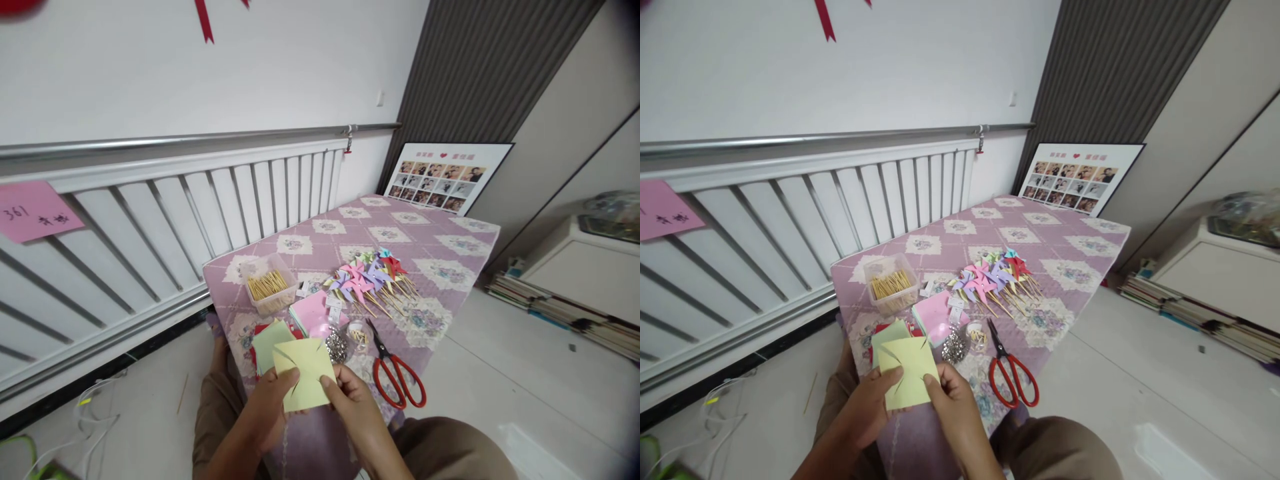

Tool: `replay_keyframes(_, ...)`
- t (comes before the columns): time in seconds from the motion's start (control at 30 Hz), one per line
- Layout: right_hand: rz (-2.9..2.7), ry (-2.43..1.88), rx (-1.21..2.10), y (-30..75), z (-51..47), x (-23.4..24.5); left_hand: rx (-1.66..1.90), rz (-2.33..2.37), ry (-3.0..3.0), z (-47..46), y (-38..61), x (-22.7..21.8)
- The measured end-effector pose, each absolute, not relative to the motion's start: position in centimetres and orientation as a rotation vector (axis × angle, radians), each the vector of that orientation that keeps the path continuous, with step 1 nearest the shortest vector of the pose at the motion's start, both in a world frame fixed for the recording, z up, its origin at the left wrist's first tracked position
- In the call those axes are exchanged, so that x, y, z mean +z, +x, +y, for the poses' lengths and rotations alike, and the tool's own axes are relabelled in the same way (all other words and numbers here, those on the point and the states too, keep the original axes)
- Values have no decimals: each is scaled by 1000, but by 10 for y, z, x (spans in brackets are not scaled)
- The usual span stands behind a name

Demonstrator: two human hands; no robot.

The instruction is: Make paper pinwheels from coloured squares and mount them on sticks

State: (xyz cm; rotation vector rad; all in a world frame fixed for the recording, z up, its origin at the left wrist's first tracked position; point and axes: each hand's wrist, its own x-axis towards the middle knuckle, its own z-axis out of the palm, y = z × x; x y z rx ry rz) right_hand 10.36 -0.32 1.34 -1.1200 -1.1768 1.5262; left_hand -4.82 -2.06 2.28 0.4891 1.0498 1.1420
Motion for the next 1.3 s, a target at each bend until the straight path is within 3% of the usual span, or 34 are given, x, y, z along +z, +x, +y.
replay_keyframes(0.27,-1131,-1143,1577,116,1,1,990,1016,691,-17,-54,24)
replay_keyframes(0.5,-926,-1133,1503,117,-1,16,1083,854,646,-11,-49,42)
replay_keyframes(0.83,-739,-988,1518,103,-4,19,1281,883,578,-29,-9,-2)
replay_keyframes(1.3,-820,-1074,1389,112,-2,11,1474,881,395,8,-3,40)
